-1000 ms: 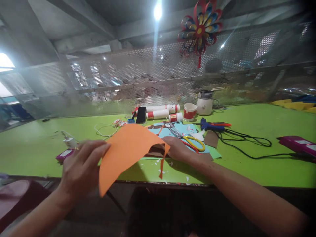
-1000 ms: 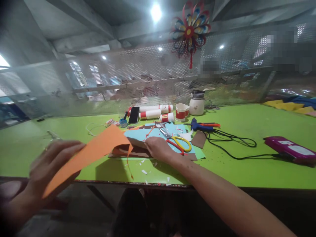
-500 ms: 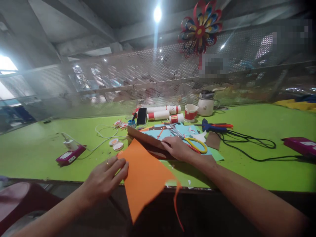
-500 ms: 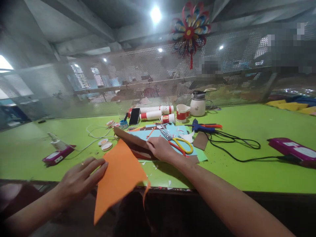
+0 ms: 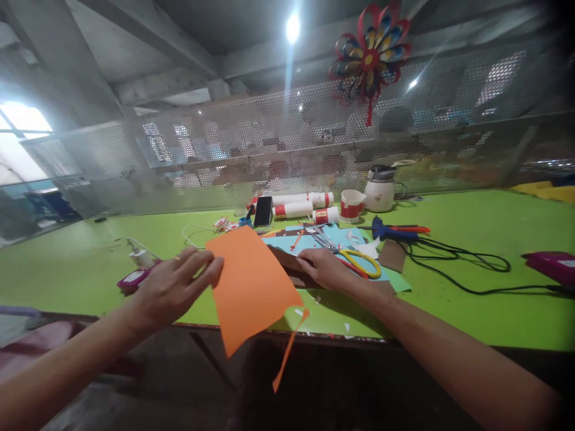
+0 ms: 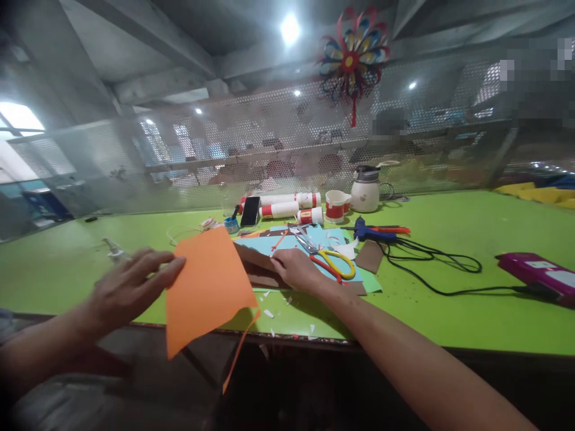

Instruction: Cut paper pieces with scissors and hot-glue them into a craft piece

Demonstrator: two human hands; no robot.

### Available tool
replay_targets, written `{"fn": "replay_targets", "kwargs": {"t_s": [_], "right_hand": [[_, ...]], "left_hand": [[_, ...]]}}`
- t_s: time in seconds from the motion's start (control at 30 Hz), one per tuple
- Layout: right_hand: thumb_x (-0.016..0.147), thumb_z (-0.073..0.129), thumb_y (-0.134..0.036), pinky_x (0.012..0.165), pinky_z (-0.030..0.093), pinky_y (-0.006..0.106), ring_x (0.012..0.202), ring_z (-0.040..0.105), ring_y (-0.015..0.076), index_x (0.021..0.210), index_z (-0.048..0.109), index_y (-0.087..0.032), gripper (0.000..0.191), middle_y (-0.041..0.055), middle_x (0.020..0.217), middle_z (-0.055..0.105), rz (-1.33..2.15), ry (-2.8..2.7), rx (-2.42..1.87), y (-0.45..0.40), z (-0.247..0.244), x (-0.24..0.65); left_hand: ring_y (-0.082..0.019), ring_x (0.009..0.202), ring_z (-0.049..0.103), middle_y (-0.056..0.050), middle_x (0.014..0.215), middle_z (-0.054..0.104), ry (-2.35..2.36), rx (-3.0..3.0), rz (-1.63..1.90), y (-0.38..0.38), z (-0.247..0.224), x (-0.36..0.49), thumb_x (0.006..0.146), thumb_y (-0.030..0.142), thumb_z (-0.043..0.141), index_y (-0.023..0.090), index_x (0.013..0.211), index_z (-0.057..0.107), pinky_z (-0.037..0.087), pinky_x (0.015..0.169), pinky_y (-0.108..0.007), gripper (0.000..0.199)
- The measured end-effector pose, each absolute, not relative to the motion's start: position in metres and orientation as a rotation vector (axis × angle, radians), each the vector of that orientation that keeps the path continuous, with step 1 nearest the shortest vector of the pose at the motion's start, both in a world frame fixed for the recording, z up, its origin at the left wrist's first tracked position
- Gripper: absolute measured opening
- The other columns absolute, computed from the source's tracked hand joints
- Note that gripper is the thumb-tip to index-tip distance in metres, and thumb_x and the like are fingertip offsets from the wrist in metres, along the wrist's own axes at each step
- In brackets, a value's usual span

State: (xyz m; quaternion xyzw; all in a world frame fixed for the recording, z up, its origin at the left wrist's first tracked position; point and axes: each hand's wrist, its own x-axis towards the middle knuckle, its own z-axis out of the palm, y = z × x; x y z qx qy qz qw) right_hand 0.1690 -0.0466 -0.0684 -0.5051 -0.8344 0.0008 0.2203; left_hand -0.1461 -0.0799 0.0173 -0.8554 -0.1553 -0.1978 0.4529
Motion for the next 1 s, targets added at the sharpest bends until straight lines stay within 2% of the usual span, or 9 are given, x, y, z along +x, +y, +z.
{"fn": "replay_targets", "kwargs": {"t_s": [0.07, 0.17, 0.33, 0.53, 0.7, 0.83, 1.0], "right_hand": [[0.093, 0.057, -0.029, 0.076, 0.055, 0.038, 0.088, 0.065, 0.0183, 0.11, 0.061, -0.015, 0.022, 0.006, 0.108, 0.065, 0.0, -2.306, -1.384, -0.046, -0.068, 0.17], [0.093, 0.056, -0.029, 0.077, 0.055, 0.038, 0.089, 0.065, 0.0184, 0.11, 0.061, -0.015, 0.022, 0.006, 0.108, 0.065, 0.008, -2.3, -1.361, -0.045, -0.067, 0.17], [0.093, 0.057, -0.029, 0.077, 0.054, 0.038, 0.089, 0.065, 0.0184, 0.109, 0.061, -0.015, 0.022, 0.0058, 0.107, 0.065, 0.029, -2.304, -1.34, -0.047, -0.065, 0.17], [0.093, 0.057, -0.029, 0.077, 0.055, 0.038, 0.088, 0.065, 0.0182, 0.109, 0.061, -0.015, 0.021, 0.0057, 0.107, 0.065, 0.017, -2.323, -1.327, -0.047, -0.064, 0.171], [0.093, 0.057, -0.029, 0.076, 0.055, 0.038, 0.087, 0.065, 0.018, 0.109, 0.061, -0.015, 0.021, 0.0055, 0.105, 0.066, 0.011, -2.341, -1.323, -0.048, -0.064, 0.17], [0.093, 0.056, -0.028, 0.076, 0.055, 0.037, 0.087, 0.065, 0.0177, 0.108, 0.062, -0.015, 0.02, 0.0055, 0.105, 0.066, 0.018, -2.353, -1.311, -0.049, -0.061, 0.168], [0.093, 0.056, -0.028, 0.075, 0.055, 0.037, 0.085, 0.066, 0.0173, 0.107, 0.062, -0.015, 0.02, 0.0052, 0.104, 0.066, 0.017, -2.361, -1.303, -0.054, -0.058, 0.171]], "left_hand": [[-0.02, 0.077, 0.054, -0.009, 0.087, 0.059, -0.335, -2.213, -0.358, -0.077, 0.007, -0.138, 0.088, 0.003, 0.041, 0.013, 0.109, 0.053, 0.046, 0.064, -0.031, 0.027], [-0.02, 0.075, 0.051, -0.009, 0.086, 0.056, -0.44, -2.353, -0.167, -0.079, -0.016, -0.128, 0.089, 0.005, 0.039, 0.008, 0.116, 0.051, 0.046, 0.064, -0.032, 0.03], [-0.023, 0.08, 0.049, -0.012, 0.089, 0.053, -0.523, -2.399, -0.078, -0.093, -0.044, -0.112, 0.086, 0.005, 0.044, 0.005, 0.111, 0.056, 0.047, 0.068, -0.036, 0.028], [-0.024, 0.08, 0.05, -0.012, 0.086, 0.055, -0.628, -2.393, 0.074, -0.098, -0.039, -0.086, 0.086, 0.008, 0.05, 0.008, 0.093, 0.064, 0.047, 0.063, -0.035, 0.016], [-0.026, 0.083, 0.052, -0.011, 0.085, 0.055, -0.766, -2.482, 0.099, -0.096, -0.031, -0.075, 0.084, 0.012, 0.056, 0.013, 0.083, 0.063, 0.046, 0.059, -0.034, 0.007], [-0.025, 0.08, 0.052, -0.011, 0.085, 0.056, -0.753, -2.467, 0.046, -0.09, -0.029, -0.067, 0.081, 0.008, 0.057, 0.012, 0.084, 0.06, 0.046, 0.06, -0.035, 0.006], [-0.024, 0.078, 0.05, -0.011, 0.085, 0.056, -0.647, -2.371, -0.025, -0.087, -0.028, -0.06, 0.086, 0.01, 0.051, 0.01, 0.092, 0.059, 0.046, 0.061, -0.036, 0.01]]}}
